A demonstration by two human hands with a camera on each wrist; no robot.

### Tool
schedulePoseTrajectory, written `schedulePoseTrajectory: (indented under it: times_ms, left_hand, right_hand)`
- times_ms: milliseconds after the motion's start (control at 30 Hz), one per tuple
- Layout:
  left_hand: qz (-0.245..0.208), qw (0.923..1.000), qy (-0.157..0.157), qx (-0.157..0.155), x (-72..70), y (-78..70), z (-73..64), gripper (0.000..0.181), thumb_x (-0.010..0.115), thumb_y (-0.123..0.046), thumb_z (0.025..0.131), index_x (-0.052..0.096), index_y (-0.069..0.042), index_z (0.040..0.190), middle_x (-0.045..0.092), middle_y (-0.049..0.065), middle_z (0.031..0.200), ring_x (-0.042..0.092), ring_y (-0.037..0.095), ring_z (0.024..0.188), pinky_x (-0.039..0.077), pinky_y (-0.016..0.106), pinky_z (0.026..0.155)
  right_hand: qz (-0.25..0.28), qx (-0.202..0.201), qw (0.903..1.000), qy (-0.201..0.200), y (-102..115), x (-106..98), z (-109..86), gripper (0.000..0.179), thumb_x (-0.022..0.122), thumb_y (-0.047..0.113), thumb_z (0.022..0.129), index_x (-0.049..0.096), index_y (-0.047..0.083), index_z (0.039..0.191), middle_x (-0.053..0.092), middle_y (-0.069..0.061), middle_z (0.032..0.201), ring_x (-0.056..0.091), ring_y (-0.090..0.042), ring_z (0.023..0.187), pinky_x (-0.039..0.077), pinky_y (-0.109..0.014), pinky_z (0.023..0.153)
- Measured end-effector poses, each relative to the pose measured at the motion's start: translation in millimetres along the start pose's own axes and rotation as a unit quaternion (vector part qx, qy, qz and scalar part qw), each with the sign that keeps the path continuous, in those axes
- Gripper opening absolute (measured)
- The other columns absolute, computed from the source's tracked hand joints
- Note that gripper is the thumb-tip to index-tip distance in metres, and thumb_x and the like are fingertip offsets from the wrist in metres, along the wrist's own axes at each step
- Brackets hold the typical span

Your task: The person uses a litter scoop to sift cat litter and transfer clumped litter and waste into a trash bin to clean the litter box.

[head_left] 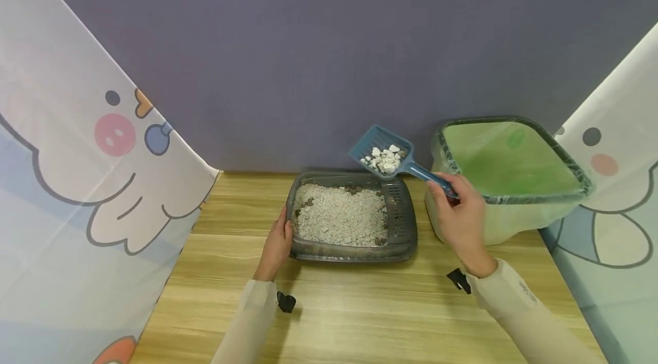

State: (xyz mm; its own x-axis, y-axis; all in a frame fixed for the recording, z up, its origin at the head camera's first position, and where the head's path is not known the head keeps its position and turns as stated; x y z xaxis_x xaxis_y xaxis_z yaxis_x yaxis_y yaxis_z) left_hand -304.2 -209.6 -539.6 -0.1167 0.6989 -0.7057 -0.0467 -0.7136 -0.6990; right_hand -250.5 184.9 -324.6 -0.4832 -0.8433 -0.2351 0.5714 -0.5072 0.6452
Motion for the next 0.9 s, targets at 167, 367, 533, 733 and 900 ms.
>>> schedulePoseTrajectory:
  times_ms: [167,367,533,733,900]
  left_hand:
    - [-0.004,1.0000,0.004,-0.003,1.0,0.8,-0.7,0.051,0.034,-0.023,0.104,0.022,-0.009,0.152,0.041,0.030,0.136,0.048,0.048,0.114,0.039,0.058,0.092]
    - [0.001,1.0000,0.000,0.003,-0.5,-0.3,-0.9,0.052,0.033,-0.026,0.104,0.023,-0.007,0.151,0.041,0.031,0.135,0.048,0.048,0.114,0.039,0.058,0.092]
    - [0.000,1.0000,-0.003,0.005,-2.1,-0.2,-1.2,0.051,0.034,-0.024,0.104,0.024,-0.004,0.150,0.041,0.032,0.135,0.047,0.049,0.114,0.039,0.058,0.091]
    - [-0.001,1.0000,0.001,0.000,-1.2,1.3,-0.1,0.051,0.034,-0.025,0.104,0.024,-0.007,0.151,0.042,0.031,0.134,0.048,0.048,0.114,0.039,0.058,0.092]
    - [-0.001,1.0000,-0.002,0.001,-0.6,0.3,-0.1,0.051,0.034,-0.025,0.103,0.025,-0.006,0.150,0.045,0.032,0.131,0.049,0.049,0.111,0.040,0.059,0.090]
  right_hand:
    - [-0.031,0.017,0.9969,-0.071,-3.2,-51.2,17.9,0.018,0.069,0.005,0.086,0.071,-0.004,0.101,0.054,0.001,0.074,0.038,-0.003,0.054,0.030,-0.014,0.049]
    - [-0.081,0.049,0.9769,-0.192,-21.8,-119.8,28.6,0.021,0.072,0.009,0.084,0.072,-0.003,0.102,0.057,0.016,0.079,0.044,0.002,0.064,0.033,-0.013,0.060]
    - [-0.162,0.045,0.9639,-0.207,-36.6,-150.1,27.0,0.021,0.073,0.009,0.084,0.074,0.000,0.103,0.048,0.026,0.081,0.042,0.009,0.071,0.032,-0.012,0.064]
    - [-0.199,0.015,0.9632,-0.179,-49.5,-163.5,21.5,0.021,0.072,0.010,0.084,0.074,0.003,0.104,0.036,0.027,0.078,0.033,0.010,0.070,0.028,-0.012,0.063]
    - [-0.197,-0.010,0.9649,-0.173,-52.0,-168.7,18.4,0.019,0.070,0.009,0.086,0.073,0.002,0.104,0.034,0.026,0.081,0.030,0.007,0.067,0.026,-0.011,0.062]
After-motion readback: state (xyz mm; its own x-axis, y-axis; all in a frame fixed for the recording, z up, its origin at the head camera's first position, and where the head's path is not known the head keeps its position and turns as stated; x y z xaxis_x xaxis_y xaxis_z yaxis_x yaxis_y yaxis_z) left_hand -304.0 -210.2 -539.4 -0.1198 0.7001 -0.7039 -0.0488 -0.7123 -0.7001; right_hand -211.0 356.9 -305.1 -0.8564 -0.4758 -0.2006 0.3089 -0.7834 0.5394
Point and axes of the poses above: each hand's wrist, its own z-axis towards the middle knuckle, its own x-axis out of the palm, y = z × x, the point moved 10 cm from there along z, towards the middle knuckle
